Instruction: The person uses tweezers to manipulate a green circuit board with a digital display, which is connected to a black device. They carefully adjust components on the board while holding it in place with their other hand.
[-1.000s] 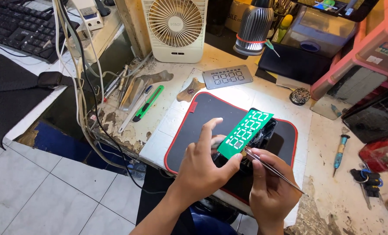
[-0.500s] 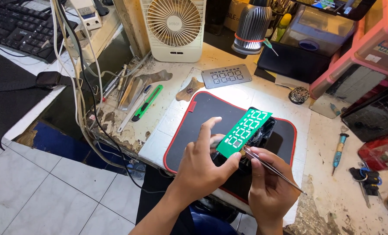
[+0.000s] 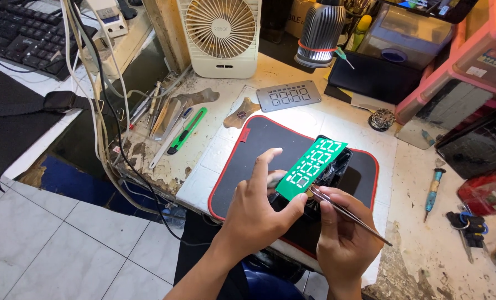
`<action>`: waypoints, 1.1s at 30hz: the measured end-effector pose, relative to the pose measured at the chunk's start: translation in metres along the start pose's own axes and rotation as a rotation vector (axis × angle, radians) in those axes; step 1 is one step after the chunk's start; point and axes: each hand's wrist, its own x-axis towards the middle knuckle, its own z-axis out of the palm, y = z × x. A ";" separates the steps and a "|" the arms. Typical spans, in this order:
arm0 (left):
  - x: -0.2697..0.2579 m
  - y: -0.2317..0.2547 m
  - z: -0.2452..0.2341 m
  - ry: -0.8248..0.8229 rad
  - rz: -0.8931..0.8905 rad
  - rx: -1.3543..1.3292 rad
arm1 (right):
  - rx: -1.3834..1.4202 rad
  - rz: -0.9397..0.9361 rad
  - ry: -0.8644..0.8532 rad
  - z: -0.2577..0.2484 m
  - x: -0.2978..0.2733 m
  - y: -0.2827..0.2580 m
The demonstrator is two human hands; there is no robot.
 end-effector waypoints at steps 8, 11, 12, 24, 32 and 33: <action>0.007 -0.006 -0.004 -0.022 -0.028 -0.020 | 0.042 0.163 -0.159 -0.030 0.016 -0.020; 0.010 -0.008 -0.003 -0.028 -0.068 -0.045 | 0.187 0.397 -0.309 -0.039 0.016 -0.016; 0.011 -0.008 -0.003 -0.017 -0.079 -0.075 | 0.277 0.496 -0.400 -0.041 0.016 -0.013; 0.014 -0.020 0.000 -0.030 -0.011 -0.138 | 0.141 0.568 -0.537 -0.030 0.025 -0.021; 0.008 -0.009 0.002 -0.005 -0.007 -0.023 | 0.203 0.629 -0.527 -0.039 0.022 -0.017; 0.007 -0.008 0.002 -0.003 -0.005 -0.016 | 0.239 0.650 -0.524 -0.040 0.022 -0.017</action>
